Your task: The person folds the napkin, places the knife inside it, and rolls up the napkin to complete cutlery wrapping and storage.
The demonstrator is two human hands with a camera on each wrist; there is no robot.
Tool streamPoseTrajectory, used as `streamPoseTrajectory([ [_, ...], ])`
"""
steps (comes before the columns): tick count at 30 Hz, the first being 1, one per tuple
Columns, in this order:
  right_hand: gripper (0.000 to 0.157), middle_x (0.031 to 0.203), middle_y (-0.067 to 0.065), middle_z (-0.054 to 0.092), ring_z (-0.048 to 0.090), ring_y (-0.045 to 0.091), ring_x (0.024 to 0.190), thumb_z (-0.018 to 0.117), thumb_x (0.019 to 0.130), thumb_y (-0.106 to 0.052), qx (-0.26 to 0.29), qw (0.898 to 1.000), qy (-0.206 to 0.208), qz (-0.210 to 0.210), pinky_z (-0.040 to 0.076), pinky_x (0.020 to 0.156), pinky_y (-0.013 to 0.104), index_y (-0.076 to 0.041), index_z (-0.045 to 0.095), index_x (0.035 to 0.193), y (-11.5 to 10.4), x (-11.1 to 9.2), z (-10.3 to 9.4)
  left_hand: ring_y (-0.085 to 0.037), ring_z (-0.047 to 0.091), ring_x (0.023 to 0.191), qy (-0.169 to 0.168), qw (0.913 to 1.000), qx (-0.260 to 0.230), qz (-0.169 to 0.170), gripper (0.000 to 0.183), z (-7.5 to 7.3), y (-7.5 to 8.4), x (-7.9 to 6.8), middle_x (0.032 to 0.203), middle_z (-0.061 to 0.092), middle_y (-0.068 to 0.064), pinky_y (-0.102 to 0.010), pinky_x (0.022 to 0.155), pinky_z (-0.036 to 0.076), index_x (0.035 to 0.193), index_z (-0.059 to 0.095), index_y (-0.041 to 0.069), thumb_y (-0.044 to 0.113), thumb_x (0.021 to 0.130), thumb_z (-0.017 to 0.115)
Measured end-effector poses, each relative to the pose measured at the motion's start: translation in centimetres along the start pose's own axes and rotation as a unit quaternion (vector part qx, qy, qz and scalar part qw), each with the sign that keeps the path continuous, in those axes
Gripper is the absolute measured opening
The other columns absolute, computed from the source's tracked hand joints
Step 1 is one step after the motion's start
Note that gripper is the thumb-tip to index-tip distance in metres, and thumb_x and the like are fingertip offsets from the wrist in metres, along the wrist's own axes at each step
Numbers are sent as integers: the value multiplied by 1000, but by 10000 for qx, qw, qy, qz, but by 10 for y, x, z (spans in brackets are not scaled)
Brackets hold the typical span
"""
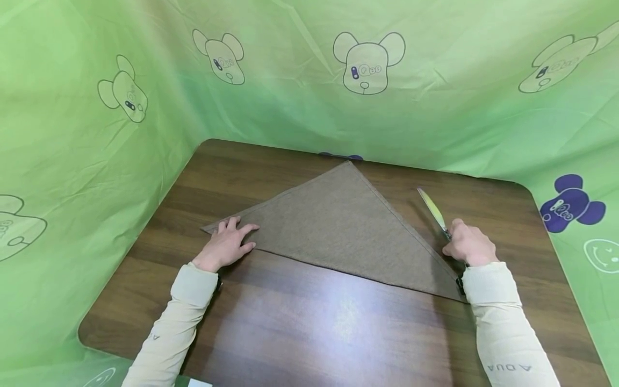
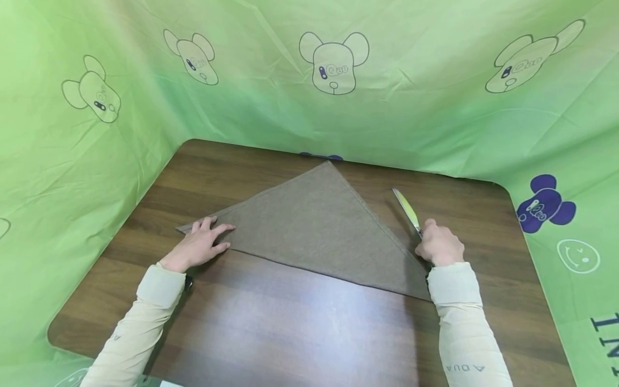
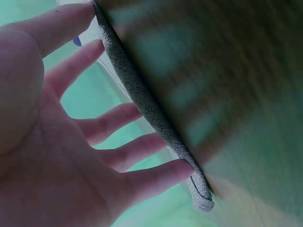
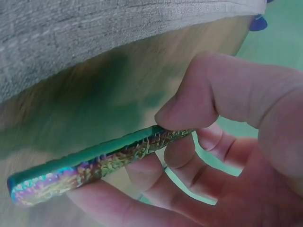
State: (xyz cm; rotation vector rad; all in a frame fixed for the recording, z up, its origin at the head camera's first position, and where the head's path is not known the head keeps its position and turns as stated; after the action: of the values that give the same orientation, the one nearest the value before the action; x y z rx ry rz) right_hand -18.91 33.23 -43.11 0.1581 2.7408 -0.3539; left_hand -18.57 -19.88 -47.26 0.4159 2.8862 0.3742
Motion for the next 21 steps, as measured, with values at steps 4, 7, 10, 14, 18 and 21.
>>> streamPoseTrajectory([
  [4, 40, 100, 31, 56, 57, 52, 86, 70, 75, -19, -45, 9999, 2, -108, 45, 59, 51, -3, 46, 103, -5, -1, 1, -58, 34, 129, -2, 9999, -109, -86, 50, 0, -1, 0, 144, 34, -31, -70, 95, 37, 140, 49, 18, 33, 94, 60],
  [7, 38, 98, 29, 57, 58, 49, 84, 70, 74, -19, -76, 9997, 65, -206, 45, 59, 50, -4, 47, 101, -11, -2, 2, -57, 34, 129, 16, 9999, -139, -85, 50, 0, -1, 1, 144, 34, -31, -70, 95, 37, 139, 49, 17, 33, 93, 61],
  [10, 36, 95, 27, 59, 59, 48, 81, 70, 72, -18, -98, 9992, 204, -345, 44, 57, 49, -5, 48, 98, -19, -3, 3, -57, 34, 129, 9, 9998, -186, -92, 50, -1, -1, 1, 144, 34, -31, -69, 96, 36, 139, 50, 16, 33, 93, 61],
  [14, 36, 96, 29, 60, 59, 50, 82, 68, 71, -16, -147, 9979, 342, -522, 44, 57, 51, -5, 49, 99, -32, -5, 4, -56, 34, 129, 6, 9997, -218, -122, 50, -2, -2, 0, 145, 33, -30, -68, 99, 35, 140, 49, 16, 33, 93, 61],
  [18, 33, 97, 27, 60, 59, 48, 80, 64, 71, -13, -180, 9972, 355, -626, 43, 56, 51, -6, 48, 99, -45, -7, 3, -55, 34, 129, 71, 9997, -196, -160, 51, -1, -3, 0, 145, 35, -29, -67, 99, 35, 139, 50, 16, 34, 93, 62],
  [21, 31, 97, 24, 60, 58, 45, 78, 62, 70, -11, -196, 9963, 413, -726, 43, 56, 51, -7, 48, 98, -56, -10, 3, -54, 36, 129, 138, 9996, -179, -195, 52, -1, -4, 0, 145, 36, -28, -66, 99, 37, 138, 50, 15, 35, 91, 64],
])
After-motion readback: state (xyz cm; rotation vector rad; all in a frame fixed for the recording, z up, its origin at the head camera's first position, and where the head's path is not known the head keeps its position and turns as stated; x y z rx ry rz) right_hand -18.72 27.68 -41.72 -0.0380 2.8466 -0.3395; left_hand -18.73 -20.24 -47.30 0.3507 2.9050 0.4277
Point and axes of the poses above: each hand's wrist, its own x-axis towards the middle knuckle, its own z-axis out of the palm, y = z × x, the point moved 2 cm from there along x, towards the middle knuckle
